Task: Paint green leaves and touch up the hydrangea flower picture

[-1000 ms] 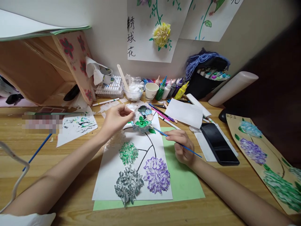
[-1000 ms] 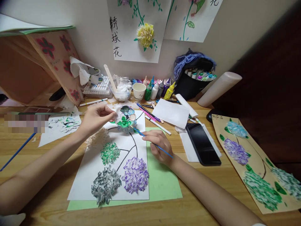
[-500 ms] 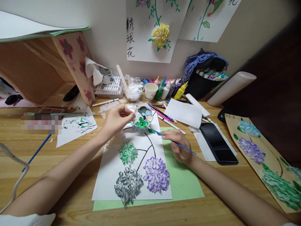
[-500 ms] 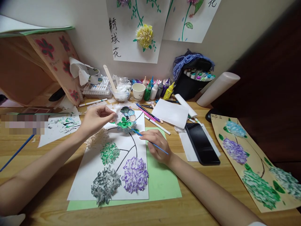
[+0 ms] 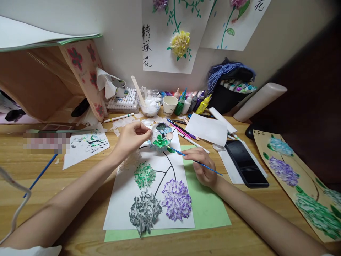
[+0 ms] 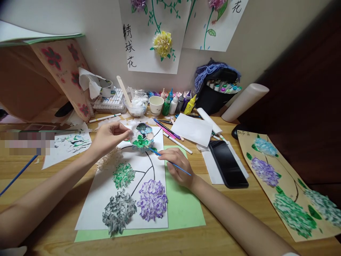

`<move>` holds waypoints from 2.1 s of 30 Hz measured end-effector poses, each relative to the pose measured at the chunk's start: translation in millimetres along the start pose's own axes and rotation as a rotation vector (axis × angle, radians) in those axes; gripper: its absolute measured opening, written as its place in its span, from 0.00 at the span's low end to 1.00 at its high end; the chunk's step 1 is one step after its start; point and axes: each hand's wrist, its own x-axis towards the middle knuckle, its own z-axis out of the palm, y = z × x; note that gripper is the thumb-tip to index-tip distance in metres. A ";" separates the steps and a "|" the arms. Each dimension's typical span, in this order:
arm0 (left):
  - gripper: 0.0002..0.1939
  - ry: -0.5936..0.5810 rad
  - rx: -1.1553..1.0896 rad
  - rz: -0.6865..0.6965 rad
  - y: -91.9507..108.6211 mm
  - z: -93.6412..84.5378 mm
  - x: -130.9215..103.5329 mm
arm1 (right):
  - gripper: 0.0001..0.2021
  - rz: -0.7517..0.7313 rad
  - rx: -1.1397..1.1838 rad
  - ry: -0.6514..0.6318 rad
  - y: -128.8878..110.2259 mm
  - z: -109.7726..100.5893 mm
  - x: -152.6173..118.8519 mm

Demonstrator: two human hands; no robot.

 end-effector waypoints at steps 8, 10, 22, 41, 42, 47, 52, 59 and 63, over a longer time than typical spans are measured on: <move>0.05 -0.008 -0.025 0.011 -1.2 -1.1 0.7 | 0.11 0.030 -0.015 0.092 0.4 -1.1 -5.9; 0.06 0.003 -0.006 0.017 -0.9 -2.8 1.6 | 0.08 0.078 -0.007 0.233 2.1 0.4 -7.2; 0.07 0.027 0.009 0.005 3.0 -5.0 1.3 | 0.12 0.324 0.043 0.184 10.7 4.1 -3.1; 0.06 0.041 0.010 0.014 6.8 -5.0 1.0 | 0.13 0.309 -0.035 0.092 10.6 4.5 -0.1; 0.06 0.042 0.016 0.018 7.0 -5.3 1.1 | 0.13 0.303 -0.034 0.105 10.3 4.4 -0.1; 0.06 0.034 0.004 0.026 7.3 -6.1 1.6 | 0.12 0.290 -0.016 0.082 9.6 4.4 0.2; 0.06 0.039 -0.004 0.021 7.9 -6.1 1.4 | 0.13 0.283 -0.021 0.120 10.6 4.3 -0.8; 0.05 0.043 -0.003 0.023 7.3 -6.4 1.7 | 0.13 0.269 -0.025 0.115 10.6 3.9 -1.6; 0.05 0.043 -0.001 0.022 7.7 -6.3 2.3 | 0.11 0.246 -0.027 0.116 10.4 4.0 -1.3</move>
